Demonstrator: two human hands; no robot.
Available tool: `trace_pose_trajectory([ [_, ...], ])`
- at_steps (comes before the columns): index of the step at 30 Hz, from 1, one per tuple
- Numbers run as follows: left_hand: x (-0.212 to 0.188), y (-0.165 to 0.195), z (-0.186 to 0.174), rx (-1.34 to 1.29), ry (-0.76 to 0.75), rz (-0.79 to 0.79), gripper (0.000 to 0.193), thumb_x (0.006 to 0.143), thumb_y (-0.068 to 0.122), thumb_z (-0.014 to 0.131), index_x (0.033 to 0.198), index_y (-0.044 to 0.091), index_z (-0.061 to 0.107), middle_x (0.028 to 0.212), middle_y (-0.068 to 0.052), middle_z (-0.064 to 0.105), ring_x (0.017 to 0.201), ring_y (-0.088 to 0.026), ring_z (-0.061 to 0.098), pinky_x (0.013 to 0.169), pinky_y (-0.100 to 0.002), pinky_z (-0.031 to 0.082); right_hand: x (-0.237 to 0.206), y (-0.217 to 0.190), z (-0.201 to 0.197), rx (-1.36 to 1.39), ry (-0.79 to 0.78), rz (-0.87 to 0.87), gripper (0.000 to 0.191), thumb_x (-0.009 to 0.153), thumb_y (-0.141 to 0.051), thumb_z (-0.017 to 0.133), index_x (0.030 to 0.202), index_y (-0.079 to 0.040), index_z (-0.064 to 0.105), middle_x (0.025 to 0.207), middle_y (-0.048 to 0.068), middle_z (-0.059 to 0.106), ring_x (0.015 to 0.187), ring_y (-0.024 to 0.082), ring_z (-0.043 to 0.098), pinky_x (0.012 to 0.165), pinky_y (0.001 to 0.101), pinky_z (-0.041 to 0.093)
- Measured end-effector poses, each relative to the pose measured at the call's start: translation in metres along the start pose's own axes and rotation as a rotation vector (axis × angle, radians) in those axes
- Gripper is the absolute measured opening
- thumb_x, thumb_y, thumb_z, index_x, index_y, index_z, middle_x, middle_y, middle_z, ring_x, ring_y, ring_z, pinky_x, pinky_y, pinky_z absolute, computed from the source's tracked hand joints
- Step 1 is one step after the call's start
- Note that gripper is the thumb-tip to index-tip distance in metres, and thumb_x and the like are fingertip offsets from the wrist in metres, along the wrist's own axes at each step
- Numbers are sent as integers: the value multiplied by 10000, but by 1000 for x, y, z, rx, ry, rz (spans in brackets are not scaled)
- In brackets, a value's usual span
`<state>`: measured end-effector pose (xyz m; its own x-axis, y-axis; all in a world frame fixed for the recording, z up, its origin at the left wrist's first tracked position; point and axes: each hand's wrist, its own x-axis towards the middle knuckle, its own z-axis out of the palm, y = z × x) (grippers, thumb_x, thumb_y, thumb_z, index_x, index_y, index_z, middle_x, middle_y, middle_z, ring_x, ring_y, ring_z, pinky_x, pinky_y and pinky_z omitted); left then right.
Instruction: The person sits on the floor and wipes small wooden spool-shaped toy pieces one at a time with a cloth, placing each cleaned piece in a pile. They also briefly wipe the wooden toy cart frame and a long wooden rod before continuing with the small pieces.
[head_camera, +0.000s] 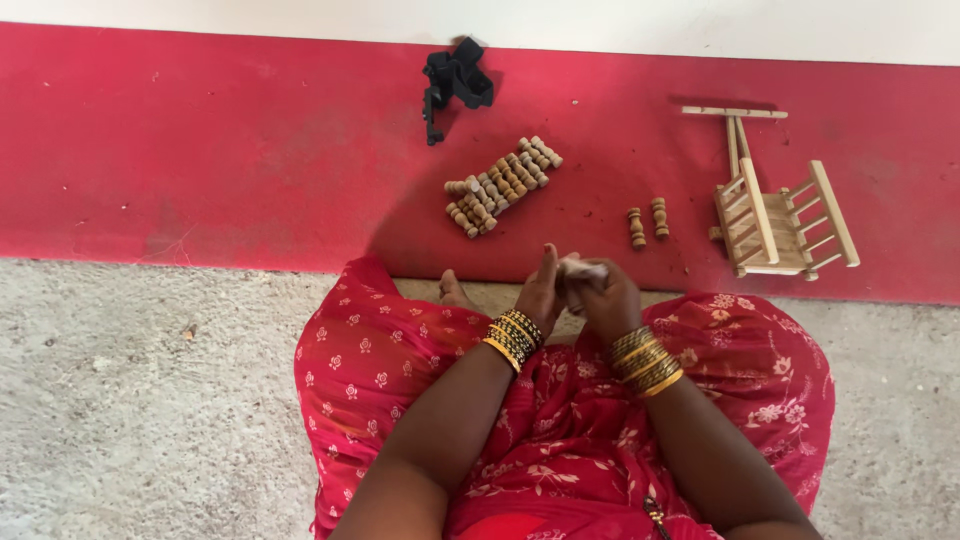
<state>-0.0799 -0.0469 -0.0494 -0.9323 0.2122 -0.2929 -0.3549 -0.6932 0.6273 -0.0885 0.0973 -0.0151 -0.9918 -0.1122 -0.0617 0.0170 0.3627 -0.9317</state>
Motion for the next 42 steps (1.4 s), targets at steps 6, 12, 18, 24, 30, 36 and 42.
trace_pose_trajectory([
  [6, 0, 7, 8, -39, 64, -44, 896, 905, 774, 403, 1395, 33, 520, 1203, -118, 666, 1073, -200, 669, 956, -347, 563, 1, -9, 5, -75, -33, 50, 229, 982, -199, 681, 1142, -36, 675, 947, 106, 744, 699, 153, 678, 558, 300, 573],
  [12, 7, 1, 1, -210, 16, 6, 791, 999, 693, 392, 1324, -4, 574, 1137, -126, 674, 1009, -196, 674, 908, -340, 591, 7, -25, 1, -110, 30, 48, 274, 994, -227, 661, 1174, -22, 638, 905, 108, 750, 717, 134, 724, 587, 270, 585],
  [18, 17, -7, -6, -135, -36, 14, 441, 1109, 464, 489, 1247, 63, 613, 1077, -67, 651, 917, -172, 629, 776, -349, 529, 4, -25, 2, -25, -47, -102, 284, 992, -204, 652, 1182, 4, 618, 871, 152, 732, 667, 159, 683, 559, 290, 554],
  [24, 10, -2, 0, -127, 13, -43, 446, 1067, 392, 409, 1283, 53, 603, 1093, -100, 686, 974, -191, 671, 886, -366, 581, 11, -21, -3, -33, 50, -30, 265, 1024, -217, 646, 1166, 7, 647, 928, 166, 756, 756, 177, 716, 605, 304, 571],
  [30, 11, -1, -2, -220, 38, -38, 611, 1105, 500, 363, 1318, -19, 606, 1141, -135, 678, 977, -199, 688, 859, -366, 587, -5, -26, 5, -159, -15, -421, 337, 1010, -258, 629, 1196, 23, 627, 978, 177, 748, 832, 190, 740, 637, 314, 614],
  [36, 18, -8, -9, -192, 110, -25, 605, 1100, 499, 367, 1312, -9, 619, 1087, -141, 703, 936, -210, 700, 838, -365, 593, -1, -36, 0, -120, 78, 23, 319, 1022, -289, 627, 1149, 3, 609, 894, 173, 740, 685, 208, 717, 544, 328, 598],
  [42, 22, -9, -9, -284, 121, -18, 633, 1088, 500, 377, 1352, -24, 616, 1074, -111, 747, 951, -190, 707, 849, -333, 584, -8, -22, 14, -144, -3, -283, 313, 988, -256, 629, 1170, 0, 621, 994, 148, 729, 790, 163, 741, 585, 285, 652],
])
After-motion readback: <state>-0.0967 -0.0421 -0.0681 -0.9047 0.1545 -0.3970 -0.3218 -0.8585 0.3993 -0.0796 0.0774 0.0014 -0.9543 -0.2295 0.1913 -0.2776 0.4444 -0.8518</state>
